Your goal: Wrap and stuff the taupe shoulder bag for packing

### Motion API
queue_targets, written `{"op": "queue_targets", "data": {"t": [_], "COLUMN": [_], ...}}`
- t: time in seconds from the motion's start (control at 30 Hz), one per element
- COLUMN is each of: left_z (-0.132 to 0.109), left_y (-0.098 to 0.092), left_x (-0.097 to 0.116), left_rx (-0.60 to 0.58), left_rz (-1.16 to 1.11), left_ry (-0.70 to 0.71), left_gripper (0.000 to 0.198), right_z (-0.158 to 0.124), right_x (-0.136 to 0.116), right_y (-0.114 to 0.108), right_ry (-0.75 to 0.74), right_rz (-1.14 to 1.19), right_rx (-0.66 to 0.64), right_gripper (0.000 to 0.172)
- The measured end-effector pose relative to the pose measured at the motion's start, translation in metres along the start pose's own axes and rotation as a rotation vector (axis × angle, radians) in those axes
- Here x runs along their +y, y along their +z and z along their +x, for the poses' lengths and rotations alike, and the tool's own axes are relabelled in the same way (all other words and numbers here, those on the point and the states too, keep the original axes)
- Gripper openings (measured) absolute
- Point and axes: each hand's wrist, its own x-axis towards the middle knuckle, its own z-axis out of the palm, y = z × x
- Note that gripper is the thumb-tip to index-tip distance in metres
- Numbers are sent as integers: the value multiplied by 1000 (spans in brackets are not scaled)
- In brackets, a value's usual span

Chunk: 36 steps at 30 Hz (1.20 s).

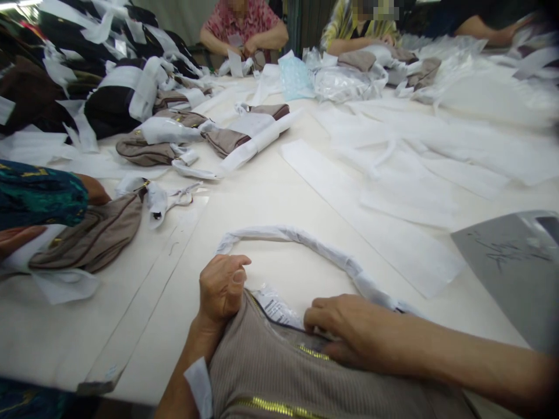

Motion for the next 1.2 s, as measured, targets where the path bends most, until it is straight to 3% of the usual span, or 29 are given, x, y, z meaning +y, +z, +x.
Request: {"op": "queue_targets", "data": {"t": [0.03, 0.1, 0.2, 0.33, 0.4, 0.47, 0.53, 0.57, 0.63, 0.73, 0.87, 0.93, 1.07, 1.2], "left_z": [-3, -8, -3, 38, 67, 92, 103, 103, 92, 69, 53, 54, 58, 55], "left_y": [0, 1, 1, -3, -5, -7, -5, -2, 6, 20, 31, 32, 32, 38], "left_x": [-1, -1, -7, -31, -37, -29, -4, 11, 41, 63, 54, 49, 46, 41], "left_rx": [-1, -12, -46, -65, -128, -233, -365, -432, -680, -933, -930, -910, -948, -1055], "left_rz": [1, 1, 22, 198, 301, 338, 282, 229, 93, 3, -79, -100, -154, -256], "left_ry": [-2, 6, 37, 99, 61, 15, 18, 34, 4, -159, -367, -377, -312, -325], "left_gripper": [29, 27, 24, 28, 34, 37, 37, 40, 53, 48, 45, 47, 42, 40], "right_z": [-5, -11, -13, -3, 6, 17, 28, 33, 39, 33, 0, -15, -22, -13], "right_x": [5, 11, 14, 22, 31, 43, 56, 61, 70, 75, 74, 73, 75, 78], "right_y": [6, 19, 18, -34, -64, -84, -89, -87, -79, -71, -78, -84, -87, -75], "right_ry": [61, 147, 73, -17, -44, -30, -1, 2, -15, -20, -7, -23, -3, 88], "right_rz": [-1, -30, -45, -109, -125, -99, -56, -30, 11, 57, 87, 21, -108, -184], "right_rx": [91, 96, 65, 182, 214, 181, 133, 124, 127, 152, 288, 234, 96, 181], "right_gripper": [27, 28, 20, 14, 14, 15, 17, 18, 16, 13, 33, 39, 30, 26]}}
